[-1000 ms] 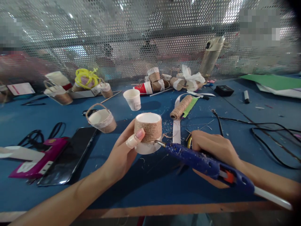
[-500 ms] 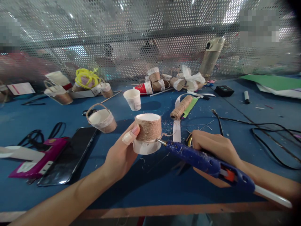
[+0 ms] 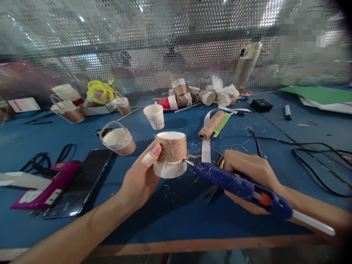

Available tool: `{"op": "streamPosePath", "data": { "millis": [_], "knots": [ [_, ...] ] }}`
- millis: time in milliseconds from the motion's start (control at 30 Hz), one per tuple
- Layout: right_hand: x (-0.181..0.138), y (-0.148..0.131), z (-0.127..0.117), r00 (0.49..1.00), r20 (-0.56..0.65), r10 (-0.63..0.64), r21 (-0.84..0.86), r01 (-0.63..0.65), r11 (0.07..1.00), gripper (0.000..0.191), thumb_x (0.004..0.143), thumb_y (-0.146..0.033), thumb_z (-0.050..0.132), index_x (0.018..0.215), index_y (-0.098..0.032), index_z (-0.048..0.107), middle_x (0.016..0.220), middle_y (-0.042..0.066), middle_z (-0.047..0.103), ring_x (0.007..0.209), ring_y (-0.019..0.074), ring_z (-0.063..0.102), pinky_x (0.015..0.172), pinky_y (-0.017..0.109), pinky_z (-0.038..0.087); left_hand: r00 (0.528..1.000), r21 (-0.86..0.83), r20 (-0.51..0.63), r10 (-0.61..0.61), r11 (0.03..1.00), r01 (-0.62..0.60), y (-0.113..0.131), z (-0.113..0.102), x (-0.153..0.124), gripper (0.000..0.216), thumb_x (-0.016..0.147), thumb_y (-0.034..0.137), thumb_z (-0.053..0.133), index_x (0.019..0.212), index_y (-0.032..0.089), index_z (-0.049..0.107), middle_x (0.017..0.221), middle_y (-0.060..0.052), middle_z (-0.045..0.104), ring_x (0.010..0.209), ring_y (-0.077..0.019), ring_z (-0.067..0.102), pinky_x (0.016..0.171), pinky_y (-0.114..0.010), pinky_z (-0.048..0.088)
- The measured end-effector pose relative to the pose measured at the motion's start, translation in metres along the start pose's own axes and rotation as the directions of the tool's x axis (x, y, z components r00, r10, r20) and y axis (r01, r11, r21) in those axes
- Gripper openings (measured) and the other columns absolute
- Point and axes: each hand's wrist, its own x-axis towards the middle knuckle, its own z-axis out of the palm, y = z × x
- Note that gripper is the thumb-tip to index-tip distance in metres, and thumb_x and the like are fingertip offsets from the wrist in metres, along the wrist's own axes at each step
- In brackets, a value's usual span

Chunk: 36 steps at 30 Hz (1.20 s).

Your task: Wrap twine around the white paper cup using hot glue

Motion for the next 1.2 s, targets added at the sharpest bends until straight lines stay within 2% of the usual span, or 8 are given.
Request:
{"op": "streamPosePath", "data": {
  "millis": [167,267,433,633,733,900,1100,1200],
  "knots": [
    [0.001,-0.003,0.001,1.000,0.001,-0.012,0.026,0.012,1.000,0.027,0.069,-0.023,0.059,0.083,-0.025,0.035,0.072,-0.004,0.039,0.058,0.0127,0.033,0.052,0.027,0.028,1.000,0.009,0.010,-0.010,1.000,0.010,-0.004,-0.002,-0.002,0.026,0.094,0.043,0.069,0.109,0.023,0.078,0.107,-0.006,0.078,0.117,-0.0297,0.067,0.103,-0.042,0.053],
    [0.002,-0.005,0.000,1.000,0.000,-0.007,0.007,0.007,1.000,0.026,0.070,-0.023,0.056,0.082,-0.025,0.034,0.072,-0.004,0.037,0.058,0.0129,0.031,0.052,0.027,0.028,0.999,-0.012,0.044,0.002,1.000,-0.001,-0.006,-0.004,-0.001,0.027,0.094,0.043,0.070,0.109,0.022,0.078,0.107,-0.006,0.078,0.118,-0.0288,0.067,0.106,-0.043,0.051],
    [0.001,-0.004,-0.001,1.000,0.010,0.007,-0.016,-0.007,1.000,0.026,0.074,-0.024,0.059,0.082,-0.025,0.034,0.072,-0.004,0.038,0.058,0.0131,0.033,0.053,0.027,0.029,1.000,-0.029,0.000,0.013,0.999,-0.013,-0.001,0.000,0.001,0.028,0.093,0.042,0.069,0.108,0.021,0.080,0.118,-0.005,0.078,0.110,-0.0258,0.070,0.096,-0.036,0.057],
    [0.001,0.000,0.001,0.999,-0.034,-0.011,-0.038,0.009,0.999,0.029,0.069,-0.024,0.063,0.082,-0.025,0.037,0.070,-0.006,0.040,0.056,0.0112,0.035,0.051,0.024,0.029,0.994,-0.051,-0.099,-0.052,0.998,0.047,0.005,0.003,-0.003,0.023,0.094,0.040,0.065,0.102,0.026,0.082,0.117,-0.004,0.080,0.112,-0.0307,0.071,0.090,-0.042,0.060],
    [0.002,0.001,0.001,0.999,-0.037,-0.013,-0.055,0.011,0.998,0.030,0.069,-0.021,0.064,0.081,-0.025,0.036,0.069,-0.006,0.042,0.055,0.0108,0.036,0.051,0.024,0.029,0.991,-0.037,-0.122,-0.054,0.998,0.050,0.006,0.002,-0.003,0.023,0.095,0.040,0.064,0.102,0.027,0.081,0.119,-0.003,0.080,0.115,-0.0314,0.070,0.094,-0.043,0.058],
    [0.001,-0.002,0.002,0.999,-0.037,-0.003,-0.031,0.002,1.000,0.030,0.068,-0.021,0.062,0.081,-0.026,0.036,0.069,-0.005,0.039,0.055,0.0122,0.035,0.051,0.026,0.029,0.994,-0.011,-0.089,-0.056,0.998,0.055,0.002,0.001,-0.001,0.027,0.095,0.042,0.064,0.106,0.025,0.082,0.118,-0.005,0.079,0.115,-0.0314,0.070,0.095,-0.043,0.058],
    [0.001,-0.005,0.003,1.000,-0.001,-0.021,0.028,0.021,0.999,0.031,0.071,-0.028,0.062,0.083,-0.026,0.034,0.072,-0.005,0.038,0.057,0.0129,0.031,0.053,0.027,0.029,0.999,-0.033,0.046,-0.022,0.999,0.024,-0.007,-0.005,0.000,0.023,0.094,0.042,0.069,0.103,0.023,0.079,0.104,-0.004,0.080,0.114,-0.0292,0.070,0.104,-0.044,0.055],
    [0.001,-0.003,0.003,1.000,-0.010,-0.017,0.015,0.017,1.000,0.029,0.070,-0.025,0.060,0.082,-0.026,0.034,0.072,-0.005,0.038,0.058,0.0123,0.030,0.052,0.026,0.029,0.999,-0.072,0.031,-0.019,0.997,0.022,-0.007,-0.004,0.000,0.021,0.092,0.041,0.072,0.098,0.023,0.079,0.102,-0.003,0.080,0.110,-0.0275,0.071,0.104,-0.042,0.055]
  ]
}}
